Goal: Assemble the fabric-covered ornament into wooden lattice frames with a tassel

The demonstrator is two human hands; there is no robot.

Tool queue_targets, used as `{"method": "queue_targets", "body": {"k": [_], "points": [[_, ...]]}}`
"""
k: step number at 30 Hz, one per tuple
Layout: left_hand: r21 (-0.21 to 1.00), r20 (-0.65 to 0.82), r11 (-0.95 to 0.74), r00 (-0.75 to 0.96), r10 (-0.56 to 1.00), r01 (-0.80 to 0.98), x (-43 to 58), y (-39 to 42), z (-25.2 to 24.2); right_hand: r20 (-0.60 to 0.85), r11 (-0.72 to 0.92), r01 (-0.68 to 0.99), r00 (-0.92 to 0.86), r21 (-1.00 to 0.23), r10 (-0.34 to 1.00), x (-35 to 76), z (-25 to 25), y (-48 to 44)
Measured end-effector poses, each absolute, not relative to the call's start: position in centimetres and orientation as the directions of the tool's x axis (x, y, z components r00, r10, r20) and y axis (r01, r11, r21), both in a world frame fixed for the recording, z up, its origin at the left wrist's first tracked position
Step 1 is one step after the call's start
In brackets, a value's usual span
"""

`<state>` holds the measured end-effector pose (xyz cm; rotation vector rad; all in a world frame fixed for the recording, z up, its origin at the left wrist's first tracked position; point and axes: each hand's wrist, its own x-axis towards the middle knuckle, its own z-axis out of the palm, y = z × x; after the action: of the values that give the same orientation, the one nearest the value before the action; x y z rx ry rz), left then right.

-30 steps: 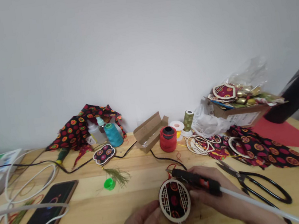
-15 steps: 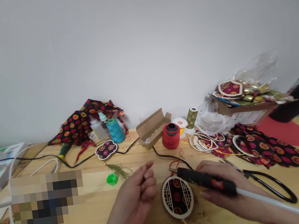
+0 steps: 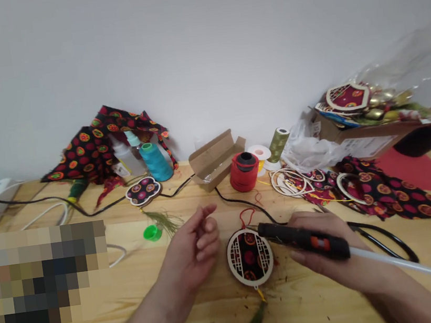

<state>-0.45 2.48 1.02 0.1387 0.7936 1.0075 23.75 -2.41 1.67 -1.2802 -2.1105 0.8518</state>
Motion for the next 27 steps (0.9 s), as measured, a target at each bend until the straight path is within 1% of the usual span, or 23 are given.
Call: {"method": "queue_targets", "body": {"k": [3,6,18,24,27], "points": [[0.535,-0.465,0.523,0.286,0.838,-0.663,-0.66,2.27,1.05,0.104,0.376,0.589,-0.443,-0.715,0.891,23.7,1.57,-2.45],[0.559,-0.445,0.5,0.269,0.854,-0.662,-0.73,2.18,0.9,0.09,0.38,0.605,-0.452,-0.7,0.887,23.71,1.43,-2.39],[0.491,-0.509,0.534,0.271,0.817,-0.689,-0.68,2.23,0.87,0.06,0.394,0.639,-0.478,-0.66,0.876,23.37,1.24,-2.65],[0.47,-0.505,0.544,0.294,0.812,-0.695,-0.86,2.28,0.88,0.135,0.432,0.599,-0.475,-0.674,0.869,23.85,1.47,-2.67],[0.466,-0.508,0.548,0.298,0.808,-0.694,-0.75,2.35,0.96,0.123,0.447,0.582,-0.51,-0.679,0.851,23.97,1.61,-2.65]]}}
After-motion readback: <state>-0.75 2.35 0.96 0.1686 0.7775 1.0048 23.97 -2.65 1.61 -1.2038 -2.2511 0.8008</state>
